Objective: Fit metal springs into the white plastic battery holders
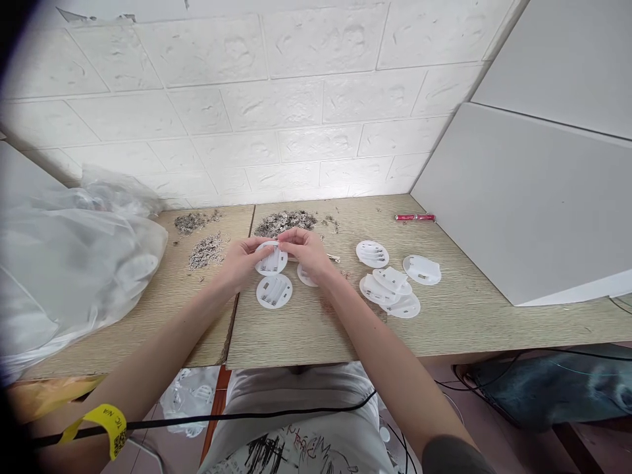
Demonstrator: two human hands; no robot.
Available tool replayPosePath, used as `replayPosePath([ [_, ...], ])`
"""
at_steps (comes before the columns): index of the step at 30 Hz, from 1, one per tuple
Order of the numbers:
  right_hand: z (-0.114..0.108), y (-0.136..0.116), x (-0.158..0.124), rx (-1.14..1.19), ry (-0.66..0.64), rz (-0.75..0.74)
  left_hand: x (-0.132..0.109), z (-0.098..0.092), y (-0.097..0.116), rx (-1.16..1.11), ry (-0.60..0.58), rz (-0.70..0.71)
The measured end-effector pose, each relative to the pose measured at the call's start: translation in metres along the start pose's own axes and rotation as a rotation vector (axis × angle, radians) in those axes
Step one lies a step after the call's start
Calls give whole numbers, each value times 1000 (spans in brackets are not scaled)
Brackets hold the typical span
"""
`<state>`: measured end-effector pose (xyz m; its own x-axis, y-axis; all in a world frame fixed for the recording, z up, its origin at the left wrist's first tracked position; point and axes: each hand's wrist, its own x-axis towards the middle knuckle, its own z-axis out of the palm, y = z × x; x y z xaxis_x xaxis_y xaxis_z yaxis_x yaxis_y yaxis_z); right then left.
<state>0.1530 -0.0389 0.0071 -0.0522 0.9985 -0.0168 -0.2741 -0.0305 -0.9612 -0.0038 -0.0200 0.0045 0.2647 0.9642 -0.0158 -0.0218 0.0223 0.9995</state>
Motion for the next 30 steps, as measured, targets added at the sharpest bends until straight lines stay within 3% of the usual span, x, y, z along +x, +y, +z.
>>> replayPosePath([
  [5,-1,-3,-1,-7,0,-31,1,2,2,-168,-3,-70],
  [9,-2,-7,0,136,106,-73,-1,4,9,-540,-182,-89],
  [13,-5,-5,3,91,193,-96,-1,4,11,-607,-302,-4],
  [15,-8,-4,4,-73,178,-153,0,3,11,-597,-263,-8],
  [18,-12,-6,3,-502,131,-311,4,-1,14,-637,-132,-41],
  [22,-18,-8,-1,-1073,-70,-498,7,-6,18,-738,17,-88],
  [26,-19,-7,-3,-1283,-152,-493,6,-4,18,-734,28,-97],
  [30,-22,-10,-4,-1372,-84,-440,5,-1,17,-716,20,-108],
])
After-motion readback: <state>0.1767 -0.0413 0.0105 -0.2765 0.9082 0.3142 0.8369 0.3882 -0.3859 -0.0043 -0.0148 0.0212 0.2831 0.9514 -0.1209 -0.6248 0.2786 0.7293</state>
